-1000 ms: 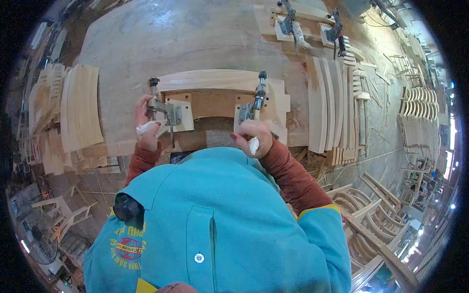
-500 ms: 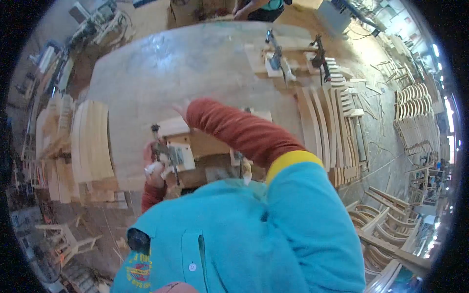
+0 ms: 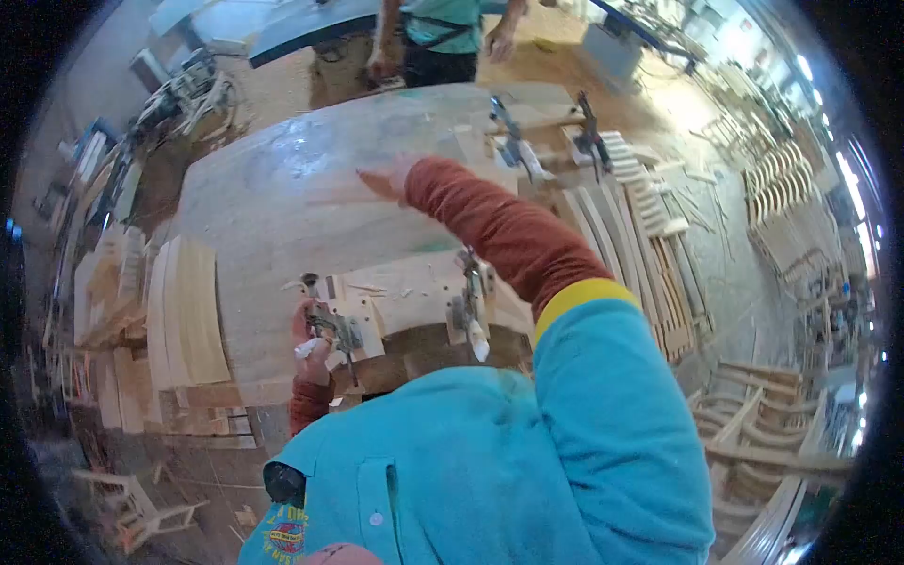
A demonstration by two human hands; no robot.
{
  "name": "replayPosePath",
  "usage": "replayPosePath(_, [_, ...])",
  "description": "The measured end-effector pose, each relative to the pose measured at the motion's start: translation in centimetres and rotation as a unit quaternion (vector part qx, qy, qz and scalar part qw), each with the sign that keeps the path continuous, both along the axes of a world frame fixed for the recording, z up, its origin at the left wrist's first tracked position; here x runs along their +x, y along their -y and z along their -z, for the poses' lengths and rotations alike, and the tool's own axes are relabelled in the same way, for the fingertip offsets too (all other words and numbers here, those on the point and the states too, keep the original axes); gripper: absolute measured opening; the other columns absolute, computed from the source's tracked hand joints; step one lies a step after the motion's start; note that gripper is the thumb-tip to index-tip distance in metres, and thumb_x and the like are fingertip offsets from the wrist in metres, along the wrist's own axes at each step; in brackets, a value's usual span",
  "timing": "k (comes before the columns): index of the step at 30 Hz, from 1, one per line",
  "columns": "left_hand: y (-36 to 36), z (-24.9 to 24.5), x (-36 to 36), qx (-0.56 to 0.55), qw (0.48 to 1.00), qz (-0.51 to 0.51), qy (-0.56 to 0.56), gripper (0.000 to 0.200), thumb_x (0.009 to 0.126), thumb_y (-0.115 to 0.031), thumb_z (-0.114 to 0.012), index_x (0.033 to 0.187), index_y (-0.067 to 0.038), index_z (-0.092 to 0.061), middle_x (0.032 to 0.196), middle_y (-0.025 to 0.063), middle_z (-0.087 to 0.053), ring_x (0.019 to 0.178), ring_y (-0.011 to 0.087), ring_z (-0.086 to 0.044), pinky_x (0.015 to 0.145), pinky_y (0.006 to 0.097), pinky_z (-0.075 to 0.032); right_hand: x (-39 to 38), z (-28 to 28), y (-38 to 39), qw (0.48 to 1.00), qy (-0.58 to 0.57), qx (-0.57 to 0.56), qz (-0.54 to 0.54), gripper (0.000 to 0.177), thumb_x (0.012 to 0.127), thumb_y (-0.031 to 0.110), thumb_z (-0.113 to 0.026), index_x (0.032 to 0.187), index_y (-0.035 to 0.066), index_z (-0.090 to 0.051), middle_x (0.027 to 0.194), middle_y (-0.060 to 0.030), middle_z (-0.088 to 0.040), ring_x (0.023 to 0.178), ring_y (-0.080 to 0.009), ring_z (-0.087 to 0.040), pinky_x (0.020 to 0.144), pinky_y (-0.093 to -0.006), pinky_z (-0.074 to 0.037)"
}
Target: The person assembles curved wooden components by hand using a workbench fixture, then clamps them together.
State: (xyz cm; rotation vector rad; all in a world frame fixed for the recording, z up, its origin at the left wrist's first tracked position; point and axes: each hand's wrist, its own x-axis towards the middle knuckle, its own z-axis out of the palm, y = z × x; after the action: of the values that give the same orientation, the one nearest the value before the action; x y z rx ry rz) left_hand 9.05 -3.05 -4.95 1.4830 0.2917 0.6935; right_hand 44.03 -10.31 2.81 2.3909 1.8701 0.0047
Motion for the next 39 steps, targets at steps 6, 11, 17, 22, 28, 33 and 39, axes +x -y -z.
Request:
replayPosePath(6, [-2.4, 5.4, 0.4, 0.053, 0.998, -0.020, -0.034, 0.053, 0.077, 0.005, -0.050, 0.127, -0.009, -0.040, 0.114, 0.0064, -0.050, 0.100, 0.0152, -0.050, 0.085, 0.0260, -0.043, 0.4, 1.9, 15.5, 0.944, -0.109, -0.056, 0.307, 0.079, 0.076, 0.036, -0.063, 0.141, 0.040, -0.019, 0.125, -0.0197, -0.046, 0.114, -0.0393, -0.046, 0.092, -0.0506, -0.039])
replayPosePath(11, [-0.5, 0.5, 0.5, 0.014, 1.000, 0.003, -0.016, 0.057, 0.070, -0.003, -0.057, 0.124, -0.008, -0.040, 0.112, 0.0110, -0.050, 0.103, 0.0214, -0.051, 0.089, 0.0333, -0.044, -1.9, 9.4, 24.8, 0.842, -0.120, -0.056, 0.523, 0.069, 0.078, 0.033, -0.057, 0.140, 0.038, -0.025, 0.124, -0.0219, -0.046, 0.112, -0.0393, -0.047, 0.092, -0.0504, -0.039])
replayPosePath(17, [-4.9, 4.6, -0.2, 0.027, 0.998, -0.006, -0.061, 0.069, 0.063, -0.004, -0.053, 0.129, -0.007, -0.034, 0.117, 0.0135, -0.049, 0.105, 0.0255, -0.051, 0.089, 0.0379, -0.044, -4.3, 14.1, 29.1, 0.798, -0.154, 0.021, 0.582, 0.051, 0.085, 0.024, -0.047, 0.134, 0.031, -0.036, 0.126, -0.0216, -0.044, 0.114, -0.0391, -0.045, 0.093, -0.0493, -0.037])
replayPosePath(22, [-5.2, 4.7, 0.0, 0.053, 0.995, -0.013, -0.078, 0.069, 0.065, -0.004, -0.057, 0.130, -0.012, -0.034, 0.116, 0.0121, -0.052, 0.105, 0.0245, -0.053, 0.075, 0.0287, -0.045, -4.9, 10.9, 32.7, 0.794, -0.055, 0.137, 0.589, 0.055, 0.076, 0.020, -0.058, 0.129, 0.023, -0.044, 0.116, -0.0124, -0.053, 0.111, -0.0319, -0.047, 0.088, -0.0441, -0.041])
replayPosePath(28, [-4.6, 2.7, 0.6, -0.003, 0.981, -0.055, -0.184, 0.068, 0.067, -0.002, -0.054, 0.130, -0.015, -0.033, 0.116, 0.0104, -0.054, 0.104, 0.0227, -0.053, 0.069, 0.0251, -0.043, -4.5, 14.9, 38.2, 0.723, 0.074, 0.185, 0.662, 0.043, 0.069, 0.014, -0.061, 0.111, 0.014, -0.053, 0.105, -0.0088, -0.054, 0.104, -0.0272, -0.048, 0.085, -0.0423, -0.042])
replayPosePath(33, [-3.8, 1.7, 0.6, -0.051, 0.971, -0.095, -0.212, 0.068, 0.067, -0.001, -0.051, 0.131, -0.016, -0.032, 0.116, 0.0097, -0.053, 0.103, 0.0217, -0.054, 0.068, 0.0248, -0.042, -7.0, 15.8, 36.2, 0.780, 0.098, 0.172, 0.593, 0.025, 0.083, 0.014, -0.045, 0.105, 0.014, -0.056, 0.098, -0.0076, -0.051, 0.100, -0.0256, -0.048, 0.078, -0.0432, -0.041])
replayPosePath(39, [-5.3, 4.3, 0.2, 0.076, 0.993, -0.002, -0.091, 0.070, 0.066, 0.000, -0.049, 0.132, -0.014, -0.031, 0.118, 0.0090, -0.051, 0.104, 0.0210, -0.052, 0.071, 0.0257, -0.042, -6.3, 13.9, 36.8, 0.726, -0.089, 0.134, 0.669, 0.050, 0.073, 0.027, -0.064, 0.121, 0.025, -0.048, 0.119, -0.0117, -0.049, 0.115, -0.0286, -0.044, 0.096, -0.0475, -0.037])
